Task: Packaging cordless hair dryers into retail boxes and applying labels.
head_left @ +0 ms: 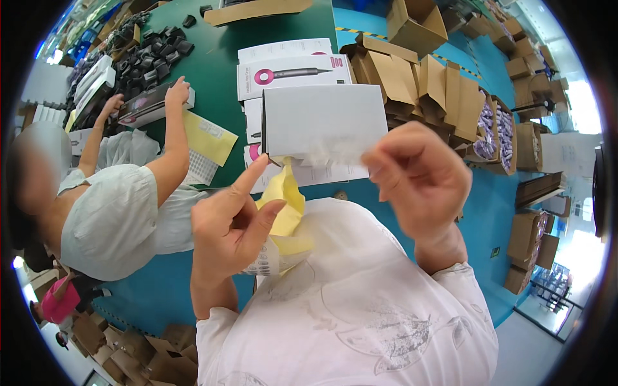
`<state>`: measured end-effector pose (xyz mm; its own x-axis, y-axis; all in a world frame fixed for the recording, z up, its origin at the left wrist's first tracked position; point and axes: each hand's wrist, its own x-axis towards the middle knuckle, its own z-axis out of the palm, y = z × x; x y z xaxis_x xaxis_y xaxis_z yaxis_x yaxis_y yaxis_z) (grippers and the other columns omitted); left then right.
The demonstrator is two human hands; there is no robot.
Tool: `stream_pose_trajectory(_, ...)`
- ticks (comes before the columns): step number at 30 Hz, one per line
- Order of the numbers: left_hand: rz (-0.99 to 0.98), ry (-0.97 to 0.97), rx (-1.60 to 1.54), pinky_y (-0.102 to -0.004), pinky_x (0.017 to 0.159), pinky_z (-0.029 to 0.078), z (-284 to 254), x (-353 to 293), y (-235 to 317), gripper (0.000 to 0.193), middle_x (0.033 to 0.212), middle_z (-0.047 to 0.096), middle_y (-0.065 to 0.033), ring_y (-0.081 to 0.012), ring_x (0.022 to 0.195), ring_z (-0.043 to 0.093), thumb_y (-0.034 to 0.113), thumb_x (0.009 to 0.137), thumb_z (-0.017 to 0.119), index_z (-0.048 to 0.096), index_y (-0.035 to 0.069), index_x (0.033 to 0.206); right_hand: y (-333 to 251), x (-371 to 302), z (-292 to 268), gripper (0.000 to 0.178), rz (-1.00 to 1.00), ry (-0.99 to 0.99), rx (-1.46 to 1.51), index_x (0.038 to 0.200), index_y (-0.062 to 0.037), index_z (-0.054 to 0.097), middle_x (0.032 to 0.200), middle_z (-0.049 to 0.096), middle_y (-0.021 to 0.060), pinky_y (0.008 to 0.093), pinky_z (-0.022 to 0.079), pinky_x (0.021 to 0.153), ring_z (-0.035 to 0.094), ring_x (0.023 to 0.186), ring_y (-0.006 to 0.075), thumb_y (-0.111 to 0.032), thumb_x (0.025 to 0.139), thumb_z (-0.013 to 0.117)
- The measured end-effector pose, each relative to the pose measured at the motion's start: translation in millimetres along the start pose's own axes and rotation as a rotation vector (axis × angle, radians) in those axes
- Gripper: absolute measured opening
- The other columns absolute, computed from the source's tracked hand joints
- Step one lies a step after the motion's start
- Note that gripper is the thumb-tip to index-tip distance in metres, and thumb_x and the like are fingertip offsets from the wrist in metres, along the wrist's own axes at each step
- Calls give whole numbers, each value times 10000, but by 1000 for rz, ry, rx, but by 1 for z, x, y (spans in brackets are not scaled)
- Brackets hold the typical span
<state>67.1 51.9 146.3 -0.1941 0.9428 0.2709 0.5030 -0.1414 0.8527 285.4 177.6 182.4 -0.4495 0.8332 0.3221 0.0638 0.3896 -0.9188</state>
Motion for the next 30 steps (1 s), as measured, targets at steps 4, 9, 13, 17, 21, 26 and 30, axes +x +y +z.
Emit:
stream_pose_trajectory(4,160,138,113,-206,433,320,-2,11,4,495,741,590,-53,-77,515,432,96,796,832,659,-33,1242,-3,19,7,144,183,164,146,943,33,712,795,713,67,184,500,516,651,633,74,-80,879,775)
stream_pose_trajectory(9,323,79,371,-285,625,575,6,40,-9,530,1259,654,-197,-236,822,726,61,782,815,646,10,1281,7,24,15,156,207,208,245,953,40,714,767,715,86,221,543,487,673,612,95,-83,877,773)
stream_pose_trajectory(13,438,97,396,-271,562,568,12,41,-24,408,1311,626,-218,-265,807,736,26,779,799,705,-5,1175,2,22,20,154,305,223,239,951,47,710,770,716,90,221,548,489,670,602,94,-72,875,772)
stream_pose_trajectory(17,446,100,389,-247,484,527,12,38,-22,344,1200,662,-253,-198,735,715,13,755,812,725,-24,1086,-6,18,22,144,374,229,222,955,48,713,771,717,91,212,540,482,666,596,87,-60,875,767)
stream_pose_trajectory(21,529,144,371,-242,470,514,18,41,-31,320,1170,669,-255,-172,695,695,17,754,813,721,-29,1057,-10,18,24,141,410,214,166,956,44,726,770,721,87,203,527,468,658,585,77,-66,877,765)
stream_pose_trajectory(26,571,169,460,-255,493,529,20,41,-31,325,1160,672,-255,-195,681,693,36,750,818,709,-17,1051,-14,21,24,143,470,200,115,941,44,735,766,724,80,197,517,454,650,569,69,-79,875,769)
stream_pose_trajectory(30,575,173,486,-259,507,537,19,41,-29,326,1152,675,-249,-198,693,695,45,750,818,713,-13,1054,-13,23,24,144,481,207,80,933,43,736,750,719,73,190,505,434,637,539,60,-81,870,773)
